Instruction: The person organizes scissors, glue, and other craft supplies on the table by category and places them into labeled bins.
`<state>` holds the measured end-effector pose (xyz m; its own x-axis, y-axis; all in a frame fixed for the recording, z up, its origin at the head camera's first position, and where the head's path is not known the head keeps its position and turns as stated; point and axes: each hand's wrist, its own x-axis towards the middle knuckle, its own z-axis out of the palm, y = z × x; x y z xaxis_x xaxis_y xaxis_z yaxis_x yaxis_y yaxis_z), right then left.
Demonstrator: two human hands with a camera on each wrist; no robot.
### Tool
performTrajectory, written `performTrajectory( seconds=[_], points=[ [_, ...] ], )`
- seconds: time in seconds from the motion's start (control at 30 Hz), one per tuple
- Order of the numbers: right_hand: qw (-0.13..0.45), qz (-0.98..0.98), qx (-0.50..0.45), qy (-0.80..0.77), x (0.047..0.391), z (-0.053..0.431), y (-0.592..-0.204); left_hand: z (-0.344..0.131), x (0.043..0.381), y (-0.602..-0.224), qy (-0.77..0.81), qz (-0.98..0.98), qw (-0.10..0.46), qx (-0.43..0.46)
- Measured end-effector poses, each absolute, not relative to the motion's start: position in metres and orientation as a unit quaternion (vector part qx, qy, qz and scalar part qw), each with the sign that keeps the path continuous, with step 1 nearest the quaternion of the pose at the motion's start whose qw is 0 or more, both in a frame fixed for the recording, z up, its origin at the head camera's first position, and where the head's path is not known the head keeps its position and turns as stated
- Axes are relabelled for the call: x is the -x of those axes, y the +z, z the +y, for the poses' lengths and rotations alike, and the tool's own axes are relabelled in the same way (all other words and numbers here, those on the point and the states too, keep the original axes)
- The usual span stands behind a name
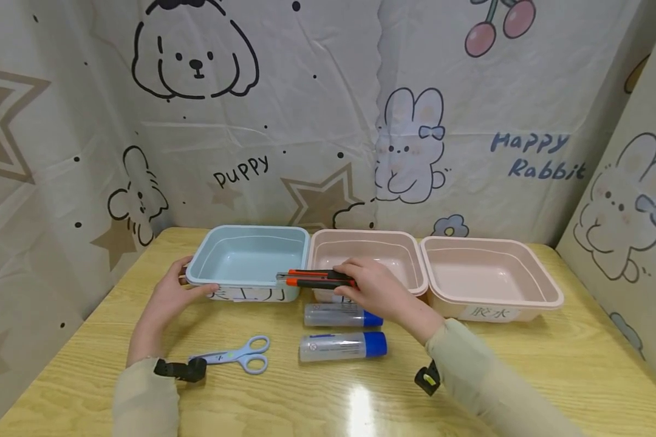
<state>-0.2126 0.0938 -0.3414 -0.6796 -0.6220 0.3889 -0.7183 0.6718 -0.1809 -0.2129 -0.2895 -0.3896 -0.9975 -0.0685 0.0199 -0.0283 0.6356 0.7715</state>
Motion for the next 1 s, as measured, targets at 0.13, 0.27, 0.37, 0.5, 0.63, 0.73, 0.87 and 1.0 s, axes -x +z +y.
performTrajectory(
  seconds=[0.13, 0.27, 0.37, 0.5, 0.63, 0.73, 0.87, 1.0],
  points=[
    [0.156, -0.900, -0.375, 0.161, 0.217, 0.083, -0.342, -0.289, 0.212, -0.389, -0.429, -0.903, 0.022, -0.026],
    [0.156, -0.900, -0.374, 0.163, 0.221, 0.072, -0.343, -0.289, 0.212, -0.388, -0.427, -0.904, 0.022, -0.026],
    [0.146, -0.904, -0.364, 0.171, 0.225, 0.064, -0.344, -0.289, 0.212, -0.388, -0.424, -0.905, 0.021, -0.028],
    [0.137, -0.908, -0.356, 0.176, 0.231, 0.053, -0.345, -0.290, 0.213, -0.389, -0.424, -0.905, 0.022, -0.031],
    [0.139, -0.909, -0.355, 0.168, 0.235, 0.041, -0.345, -0.292, 0.213, -0.391, -0.425, -0.904, 0.019, -0.031],
    [0.142, -0.910, -0.358, 0.152, 0.238, 0.032, -0.344, -0.292, 0.213, -0.391, -0.424, -0.905, 0.018, -0.031],
    [0.128, -0.914, -0.364, 0.129, 0.244, 0.022, -0.343, -0.290, 0.214, -0.391, -0.425, -0.904, 0.019, -0.028],
    [0.109, -0.918, -0.363, 0.120, 0.250, 0.011, -0.343, -0.289, 0.214, -0.390, -0.425, -0.904, 0.021, -0.029]
  ],
)
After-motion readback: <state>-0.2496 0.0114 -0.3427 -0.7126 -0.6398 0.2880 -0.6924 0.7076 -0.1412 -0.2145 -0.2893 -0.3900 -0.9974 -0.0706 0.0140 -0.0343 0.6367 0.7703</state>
